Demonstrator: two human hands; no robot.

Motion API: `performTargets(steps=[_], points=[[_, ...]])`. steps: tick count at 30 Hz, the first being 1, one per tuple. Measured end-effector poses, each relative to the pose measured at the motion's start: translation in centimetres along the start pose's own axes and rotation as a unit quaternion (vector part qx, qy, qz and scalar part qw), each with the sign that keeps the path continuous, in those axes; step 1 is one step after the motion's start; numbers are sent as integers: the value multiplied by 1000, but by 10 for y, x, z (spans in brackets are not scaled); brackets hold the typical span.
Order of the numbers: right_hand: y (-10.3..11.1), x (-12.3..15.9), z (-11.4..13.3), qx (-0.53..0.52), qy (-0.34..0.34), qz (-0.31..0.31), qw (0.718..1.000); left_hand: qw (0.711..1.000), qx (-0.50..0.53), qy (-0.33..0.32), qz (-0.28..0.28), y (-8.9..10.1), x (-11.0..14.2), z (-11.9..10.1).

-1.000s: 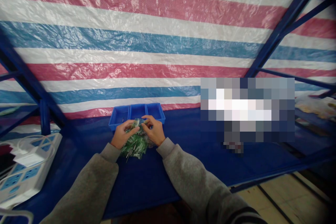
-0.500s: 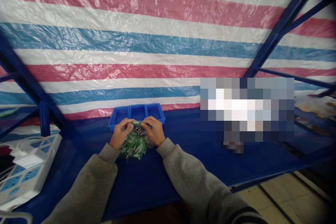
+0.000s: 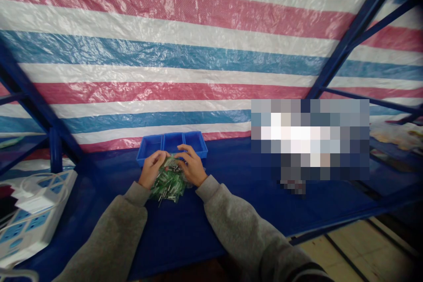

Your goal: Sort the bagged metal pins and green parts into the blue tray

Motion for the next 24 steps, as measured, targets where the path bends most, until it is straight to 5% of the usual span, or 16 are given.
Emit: performTargets(steps=[6,10,16,24], points=[[-3,3,-11,50,-7,14,999,981,-160,-113,-8,3,2,-21],[3,3,-2,31,-4,-7,999,988,-136,-61,28,-5,4,-16],[9,-1,7,6,18,-7,1000,999,23,20,-22,-1,5,-6],[9,0,-3,13,-12,-46,999,996,-58,-63,-8,2,3,-16]])
Point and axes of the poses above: each hand's wrist, its own x-axis away from the middle knuckle, its own y-axis out of the back of the hand, z = x × y, the point moved 7 cm from there along -x, towards the middle knuckle, and after that the axes turned 9 degrees about -x, right-handed, at the moved point
